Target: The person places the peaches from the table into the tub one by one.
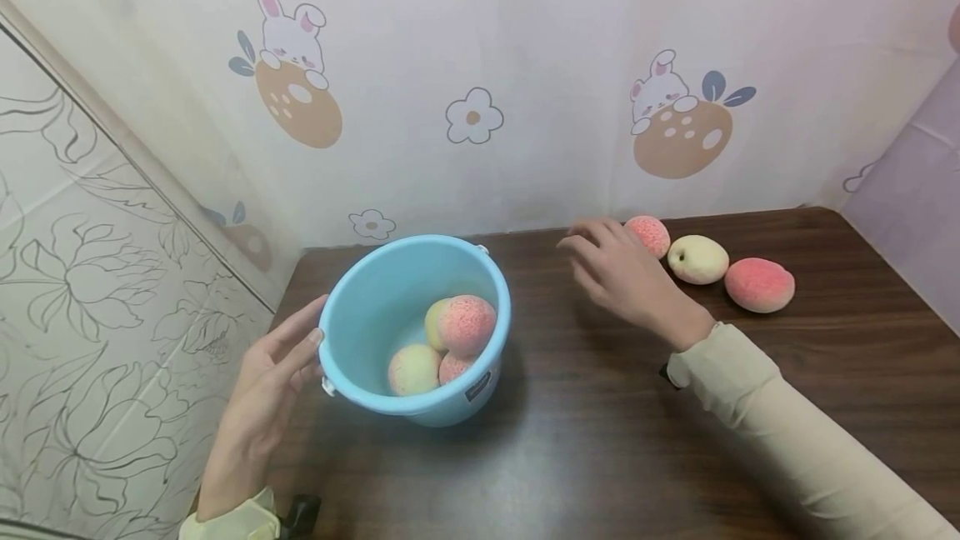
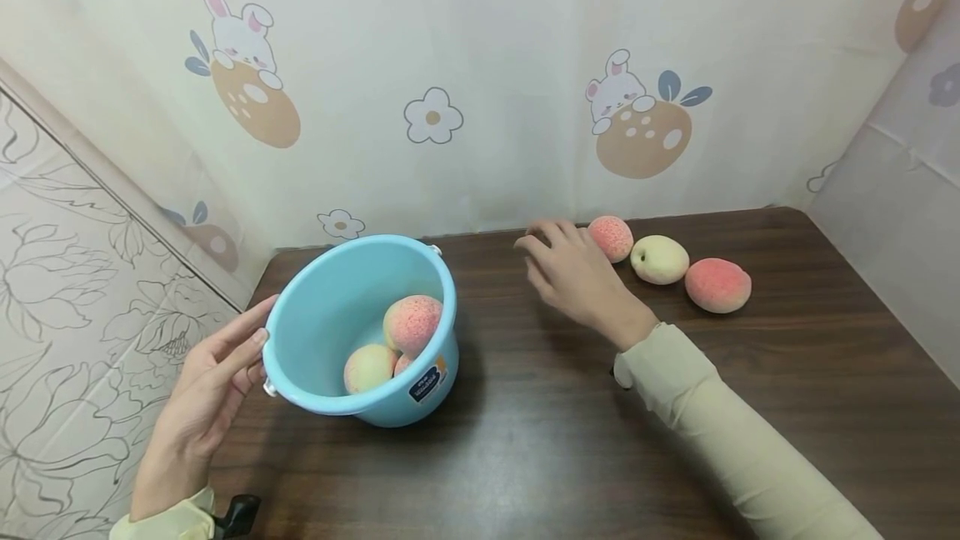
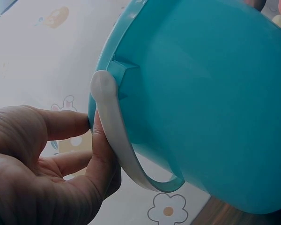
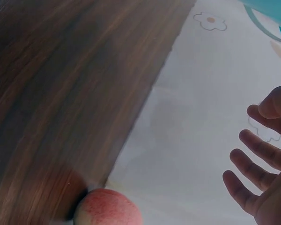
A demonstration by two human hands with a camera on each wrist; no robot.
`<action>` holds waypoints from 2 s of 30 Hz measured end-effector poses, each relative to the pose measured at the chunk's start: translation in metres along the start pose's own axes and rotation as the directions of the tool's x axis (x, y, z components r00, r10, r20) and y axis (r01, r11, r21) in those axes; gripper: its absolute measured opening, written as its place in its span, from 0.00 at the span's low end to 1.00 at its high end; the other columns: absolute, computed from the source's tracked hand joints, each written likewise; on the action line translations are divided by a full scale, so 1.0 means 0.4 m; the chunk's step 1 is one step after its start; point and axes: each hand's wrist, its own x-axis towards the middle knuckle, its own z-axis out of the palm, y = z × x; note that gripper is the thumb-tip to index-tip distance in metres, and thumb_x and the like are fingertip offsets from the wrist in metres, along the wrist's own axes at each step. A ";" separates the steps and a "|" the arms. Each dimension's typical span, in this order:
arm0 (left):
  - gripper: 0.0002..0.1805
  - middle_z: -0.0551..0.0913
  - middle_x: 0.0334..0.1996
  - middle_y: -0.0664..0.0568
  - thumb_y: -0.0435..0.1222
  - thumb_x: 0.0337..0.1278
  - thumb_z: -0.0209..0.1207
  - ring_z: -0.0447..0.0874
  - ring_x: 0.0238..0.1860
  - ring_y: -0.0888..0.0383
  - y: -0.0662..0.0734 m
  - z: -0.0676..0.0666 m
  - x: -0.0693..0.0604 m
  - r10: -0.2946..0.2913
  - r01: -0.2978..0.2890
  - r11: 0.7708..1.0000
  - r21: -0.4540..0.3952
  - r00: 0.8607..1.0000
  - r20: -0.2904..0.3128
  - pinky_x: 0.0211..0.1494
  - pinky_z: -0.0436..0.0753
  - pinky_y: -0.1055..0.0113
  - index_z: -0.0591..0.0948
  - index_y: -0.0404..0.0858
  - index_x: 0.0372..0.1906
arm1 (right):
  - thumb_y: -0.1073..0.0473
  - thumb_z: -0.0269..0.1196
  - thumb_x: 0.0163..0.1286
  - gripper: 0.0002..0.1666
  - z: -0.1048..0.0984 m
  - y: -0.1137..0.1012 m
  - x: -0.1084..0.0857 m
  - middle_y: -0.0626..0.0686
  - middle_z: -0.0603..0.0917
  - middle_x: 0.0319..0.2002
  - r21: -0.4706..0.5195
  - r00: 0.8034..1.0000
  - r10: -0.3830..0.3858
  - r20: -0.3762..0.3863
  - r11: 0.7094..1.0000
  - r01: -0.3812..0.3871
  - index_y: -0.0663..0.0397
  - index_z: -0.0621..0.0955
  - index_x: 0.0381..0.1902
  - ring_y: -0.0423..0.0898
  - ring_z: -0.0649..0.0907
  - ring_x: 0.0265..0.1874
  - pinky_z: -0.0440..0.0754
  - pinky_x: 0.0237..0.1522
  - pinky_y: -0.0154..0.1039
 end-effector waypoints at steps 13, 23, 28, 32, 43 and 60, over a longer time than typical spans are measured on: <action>0.28 0.79 0.69 0.57 0.41 0.77 0.59 0.81 0.65 0.63 0.000 0.000 0.001 0.005 -0.005 1.000 0.005 1.000 0.003 0.58 0.85 0.69 0.72 0.40 0.75 | 0.61 0.60 0.74 0.15 0.007 0.037 -0.007 0.62 0.80 0.59 -0.083 0.988 0.125 0.090 0.990 -0.118 0.54 0.83 0.56 0.65 0.77 0.61 0.77 0.61 0.67; 0.28 0.79 0.69 0.57 0.41 0.77 0.59 0.82 0.64 0.63 0.000 -0.001 0.000 0.004 -0.004 1.000 0.001 1.000 0.004 0.58 0.86 0.68 0.73 0.40 0.75 | 0.57 0.59 0.77 0.17 0.018 0.082 -0.006 0.64 0.78 0.61 -0.158 0.964 0.233 0.126 0.964 -0.213 0.53 0.81 0.59 0.68 0.75 0.63 0.72 0.61 0.71; 0.27 0.80 0.67 0.57 0.40 0.77 0.58 0.84 0.62 0.63 0.000 -0.004 0.002 0.016 -0.016 1.000 -0.008 1.000 0.011 0.56 0.87 0.68 0.72 0.38 0.75 | 0.56 0.57 0.78 0.19 0.020 0.097 -0.002 0.65 0.75 0.64 -0.186 0.945 0.283 0.166 0.950 -0.252 0.55 0.80 0.61 0.70 0.73 0.64 0.72 0.60 0.72; 0.27 0.80 0.67 0.58 0.39 0.77 0.58 0.84 0.61 0.63 0.000 -0.005 0.004 0.021 -0.021 1.000 -0.016 1.000 0.015 0.56 0.87 0.68 0.72 0.38 0.75 | 0.55 0.56 0.78 0.19 0.023 0.112 0.002 0.67 0.74 0.65 -0.205 0.930 0.313 0.194 0.940 -0.274 0.57 0.79 0.61 0.71 0.71 0.65 0.70 0.60 0.73; 0.27 0.80 0.67 0.58 0.39 0.78 0.57 0.86 0.60 0.63 -0.001 -0.005 0.003 0.019 -0.018 1.000 -0.022 1.000 0.018 0.56 0.88 0.68 0.72 0.38 0.75 | 0.55 0.52 0.79 0.21 0.040 0.155 0.003 0.69 0.72 0.65 -0.202 0.893 0.380 0.242 0.920 -0.337 0.59 0.78 0.61 0.73 0.69 0.65 0.68 0.61 0.75; 0.27 0.79 0.68 0.57 0.38 0.77 0.58 0.85 0.60 0.63 -0.003 -0.007 0.004 0.020 -0.020 0.999 -0.025 1.000 0.018 0.55 0.88 0.68 0.71 0.37 0.75 | 0.55 0.51 0.77 0.20 0.061 0.242 -0.003 0.71 0.73 0.61 -0.249 0.816 0.469 0.337 0.881 -0.403 0.64 0.77 0.56 0.76 0.70 0.61 0.71 0.57 0.76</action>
